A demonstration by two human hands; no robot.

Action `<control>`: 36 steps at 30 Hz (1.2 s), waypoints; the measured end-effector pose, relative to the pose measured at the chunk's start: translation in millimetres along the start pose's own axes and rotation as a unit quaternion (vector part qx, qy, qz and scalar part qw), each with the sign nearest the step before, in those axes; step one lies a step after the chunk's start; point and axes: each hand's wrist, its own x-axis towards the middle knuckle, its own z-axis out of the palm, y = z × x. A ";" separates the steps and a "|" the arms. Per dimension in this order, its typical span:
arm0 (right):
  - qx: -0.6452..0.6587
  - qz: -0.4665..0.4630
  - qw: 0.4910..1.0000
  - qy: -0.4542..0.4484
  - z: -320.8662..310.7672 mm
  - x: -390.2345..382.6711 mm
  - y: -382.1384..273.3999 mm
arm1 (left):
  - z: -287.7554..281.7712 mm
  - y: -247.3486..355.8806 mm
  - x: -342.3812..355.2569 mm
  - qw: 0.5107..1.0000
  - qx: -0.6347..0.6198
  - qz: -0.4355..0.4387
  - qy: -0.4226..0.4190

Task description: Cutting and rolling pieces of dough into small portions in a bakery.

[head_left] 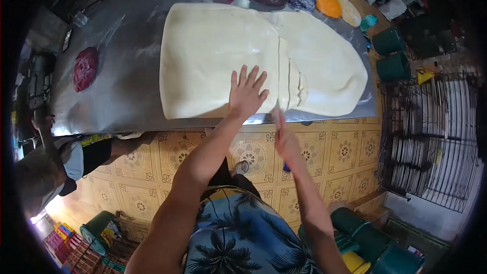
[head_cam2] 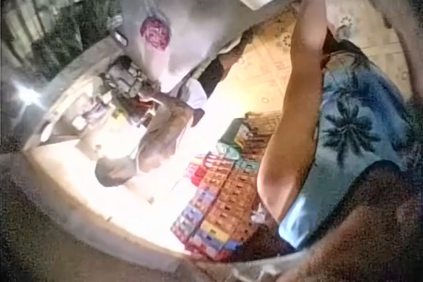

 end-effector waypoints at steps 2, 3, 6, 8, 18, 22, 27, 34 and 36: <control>0.002 0.040 0.998 -0.040 10.2 -51.0 -1.9 | -6.3 -0.1 1.5 1.000 0.004 -0.013 -0.019; -0.008 0.045 0.998 -0.041 12.6 -71.6 -5.8 | -10.4 -2.9 0.6 1.000 0.013 -0.004 0.012; 0.031 0.041 0.999 -0.003 3.9 -91.6 -16.4 | -22.4 -23.1 -6.9 0.998 -0.061 0.001 -0.005; 0.050 0.013 0.997 0.058 -5.7 -69.1 -22.4 | -25.9 -39.8 -19.9 0.999 -0.017 -0.010 -0.030; -0.063 0.001 0.995 0.076 -79.9 307.2 -59.3 | -24.9 -53.2 -16.3 0.997 -0.080 -0.013 -0.006; -0.065 0.013 0.998 -0.016 -91.6 395.6 -72.8 | -25.8 -55.5 -14.5 0.993 -0.098 -0.011 -0.065; -0.165 -0.070 0.983 0.025 -72.3 356.4 -48.5 | -25.6 -55.3 -15.7 0.997 -0.073 0.003 0.036; -0.058 -0.035 0.998 -0.015 -3.0 99.3 -26.1 | -13.2 -44.1 -21.2 0.999 -0.005 -0.034 0.006; -0.020 -0.036 0.999 0.020 20.0 26.7 -30.3 | -14.9 -39.4 -20.6 0.999 -0.004 -0.040 0.004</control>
